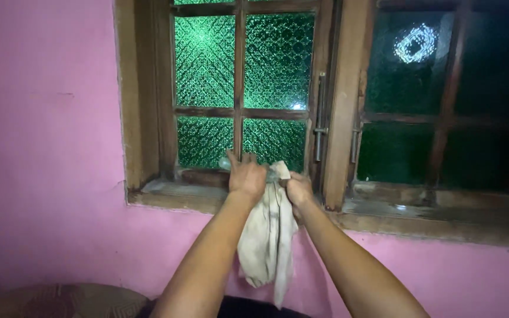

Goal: Clean the glass panes and wooden frame of a window using a cloth.

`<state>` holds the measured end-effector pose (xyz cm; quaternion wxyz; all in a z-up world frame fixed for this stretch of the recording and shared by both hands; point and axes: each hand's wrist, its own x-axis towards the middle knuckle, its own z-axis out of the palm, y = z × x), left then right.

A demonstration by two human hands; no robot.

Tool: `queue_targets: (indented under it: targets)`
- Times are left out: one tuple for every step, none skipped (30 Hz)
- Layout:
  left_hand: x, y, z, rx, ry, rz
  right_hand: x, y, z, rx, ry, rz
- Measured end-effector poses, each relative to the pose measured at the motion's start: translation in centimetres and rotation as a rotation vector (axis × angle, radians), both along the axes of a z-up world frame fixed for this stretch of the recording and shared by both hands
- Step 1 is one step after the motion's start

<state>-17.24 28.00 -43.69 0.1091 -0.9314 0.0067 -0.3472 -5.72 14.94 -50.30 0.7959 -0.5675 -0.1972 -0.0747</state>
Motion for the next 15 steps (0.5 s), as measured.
queue_targets:
  targets:
    - [1.0,0.4,-0.5,0.003,-0.001,0.003,0.4,0.2,-0.4,0.003,-0.001,0.003]
    - [2.1,0.7,-1.1,0.03,0.001,0.01,0.8,0.5,-0.7,-0.014,0.047,0.009]
    - [3.2,1.1,-1.6,0.061,0.003,0.019,1.4,0.8,-1.2,-0.029,0.096,0.017]
    - [3.7,1.4,-1.9,0.067,0.004,0.024,1.5,1.0,-1.4,-0.023,0.096,0.022]
    - [4.2,1.7,-2.1,0.081,0.011,0.018,1.7,1.3,-1.5,-0.031,0.103,0.036]
    - [4.7,2.0,-2.3,0.095,0.017,0.013,1.9,1.5,-1.6,-0.04,0.11,0.051]
    - [4.9,2.2,-2.2,0.103,0.017,0.013,3.6,1.9,-2.3,-0.033,0.109,0.052]
    - [5.3,2.4,-2.1,0.13,0.035,0.037,5.3,2.3,-2.9,-0.067,0.087,0.037]
    - [5.6,2.5,-2.1,0.156,0.054,0.06,7.0,2.5,-3.6,-0.105,0.065,0.021]
    - [6.2,2.6,-2.0,0.16,0.055,0.06,7.8,2.8,-3.5,-0.1,0.065,0.021]
    - [6.8,2.8,-2.0,0.153,0.062,0.055,8.5,3.2,-3.6,-0.122,0.064,-0.007]
    - [7.3,3.1,-2.0,0.146,0.069,0.05,9.3,3.7,-3.8,-0.144,0.062,-0.035]
    - [7.5,3.0,-1.8,0.148,0.075,0.05,10.5,4.0,-4.0,-0.143,0.068,-0.034]
    - [7.7,3.0,-1.5,0.159,0.088,0.06,11.6,4.4,-4.3,-0.099,0.097,0.026]
    - [7.9,3.0,-1.4,0.169,0.103,0.069,12.7,4.7,-4.6,-0.055,0.129,0.087]
